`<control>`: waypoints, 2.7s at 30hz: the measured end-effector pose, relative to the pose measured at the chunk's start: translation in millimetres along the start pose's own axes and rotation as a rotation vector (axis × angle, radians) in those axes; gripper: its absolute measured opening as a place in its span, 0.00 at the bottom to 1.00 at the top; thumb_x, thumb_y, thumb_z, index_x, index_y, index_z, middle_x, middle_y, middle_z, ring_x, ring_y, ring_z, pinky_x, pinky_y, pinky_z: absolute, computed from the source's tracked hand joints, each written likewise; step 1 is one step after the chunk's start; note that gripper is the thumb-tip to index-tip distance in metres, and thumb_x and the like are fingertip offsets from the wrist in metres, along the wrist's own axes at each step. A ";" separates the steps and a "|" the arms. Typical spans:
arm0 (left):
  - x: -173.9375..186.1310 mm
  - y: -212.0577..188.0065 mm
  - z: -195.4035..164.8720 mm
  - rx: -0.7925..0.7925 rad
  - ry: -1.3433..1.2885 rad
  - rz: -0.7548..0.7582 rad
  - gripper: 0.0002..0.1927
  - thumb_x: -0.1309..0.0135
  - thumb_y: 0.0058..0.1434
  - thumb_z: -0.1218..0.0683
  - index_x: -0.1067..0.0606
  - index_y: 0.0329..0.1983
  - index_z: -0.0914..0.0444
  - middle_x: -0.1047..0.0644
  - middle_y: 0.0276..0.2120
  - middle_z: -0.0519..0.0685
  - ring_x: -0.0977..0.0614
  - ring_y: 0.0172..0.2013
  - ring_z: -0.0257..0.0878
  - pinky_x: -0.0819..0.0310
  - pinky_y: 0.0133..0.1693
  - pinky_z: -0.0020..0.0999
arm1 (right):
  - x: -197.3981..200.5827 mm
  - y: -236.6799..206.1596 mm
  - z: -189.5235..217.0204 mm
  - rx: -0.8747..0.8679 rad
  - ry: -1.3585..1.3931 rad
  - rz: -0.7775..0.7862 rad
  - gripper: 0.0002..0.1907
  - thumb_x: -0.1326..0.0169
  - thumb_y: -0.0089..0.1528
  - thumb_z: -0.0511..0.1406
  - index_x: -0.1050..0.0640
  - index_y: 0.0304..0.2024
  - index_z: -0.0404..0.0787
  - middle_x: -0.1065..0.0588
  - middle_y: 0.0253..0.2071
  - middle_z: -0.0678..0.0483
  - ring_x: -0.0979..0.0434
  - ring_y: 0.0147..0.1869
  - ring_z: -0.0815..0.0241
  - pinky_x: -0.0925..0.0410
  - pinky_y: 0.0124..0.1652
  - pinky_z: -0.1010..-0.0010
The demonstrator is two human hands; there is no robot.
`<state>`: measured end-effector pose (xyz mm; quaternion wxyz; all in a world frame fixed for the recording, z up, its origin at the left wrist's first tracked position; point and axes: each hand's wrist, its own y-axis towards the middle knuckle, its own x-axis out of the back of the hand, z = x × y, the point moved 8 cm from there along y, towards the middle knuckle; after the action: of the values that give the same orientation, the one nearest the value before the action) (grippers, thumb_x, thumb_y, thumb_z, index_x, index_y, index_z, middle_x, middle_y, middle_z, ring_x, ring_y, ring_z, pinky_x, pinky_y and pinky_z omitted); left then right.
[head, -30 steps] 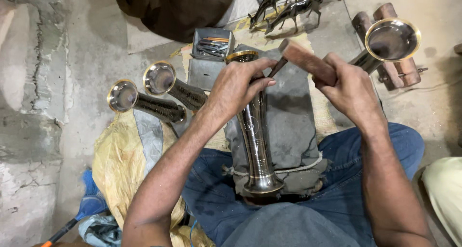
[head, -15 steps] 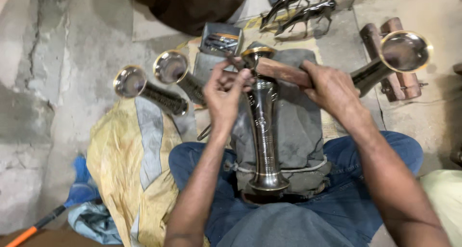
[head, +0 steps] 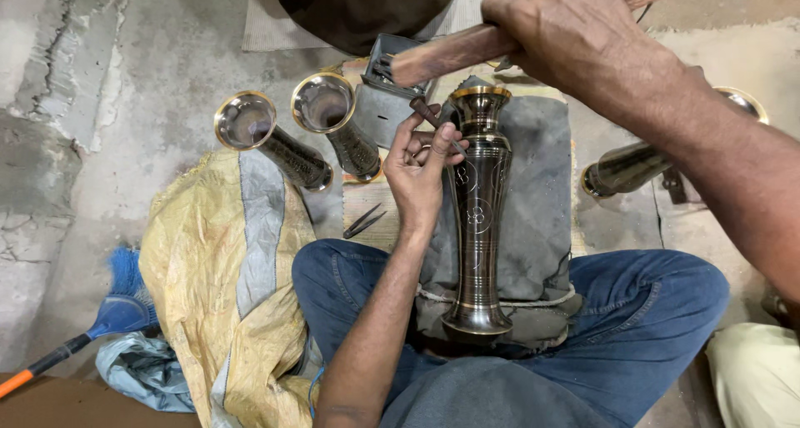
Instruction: The person uses a hammer and a metal punch to engrave a floral design onto a silver-colored metal vase. The vase is held steady on a cloth pad while the person repeatedly strikes the punch to create the pattern.
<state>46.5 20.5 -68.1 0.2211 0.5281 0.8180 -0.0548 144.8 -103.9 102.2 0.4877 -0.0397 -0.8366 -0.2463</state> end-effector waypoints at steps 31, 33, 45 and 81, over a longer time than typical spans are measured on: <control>-22.5 -20.5 -30.3 -0.127 0.301 -0.079 0.22 0.40 0.68 0.59 0.30 0.61 0.70 0.18 0.33 0.50 0.16 0.35 0.33 0.18 0.39 0.26 | 8.7 -37.7 -4.2 -0.171 0.377 -0.052 0.24 0.35 0.54 0.36 0.26 0.50 0.36 0.24 0.40 0.46 0.20 0.42 0.46 0.27 0.40 0.56; -22.3 -19.5 -29.4 -0.116 0.257 -0.075 0.21 0.39 0.67 0.60 0.31 0.60 0.71 0.19 0.32 0.50 0.16 0.34 0.33 0.17 0.38 0.27 | 33.5 -24.9 1.6 -0.058 0.296 -0.129 0.19 0.34 0.53 0.35 0.24 0.44 0.40 0.23 0.37 0.50 0.19 0.42 0.49 0.28 0.41 0.54; -30.1 -12.1 -37.0 -0.125 0.409 0.045 0.21 0.39 0.67 0.60 0.28 0.62 0.69 0.18 0.30 0.48 0.17 0.33 0.30 0.18 0.38 0.26 | 39.6 -15.3 -4.2 -0.134 0.189 0.054 0.09 0.35 0.60 0.32 0.22 0.41 0.40 0.22 0.30 0.48 0.19 0.36 0.47 0.28 0.34 0.56; -41.3 -12.9 -33.2 -0.063 0.765 0.454 0.21 0.37 0.66 0.50 0.22 0.59 0.61 0.15 0.34 0.48 0.12 0.33 0.34 0.14 0.37 0.31 | -50.4 -118.6 10.0 -0.542 0.474 0.284 0.17 0.38 0.67 0.36 0.26 0.55 0.39 0.22 0.33 0.49 0.20 0.34 0.53 0.26 0.34 0.61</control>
<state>39.2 -9.1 -22.9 -0.0753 0.6697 0.7055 0.2194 126.7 -194.6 11.7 0.6687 -0.2247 -0.5912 -0.3909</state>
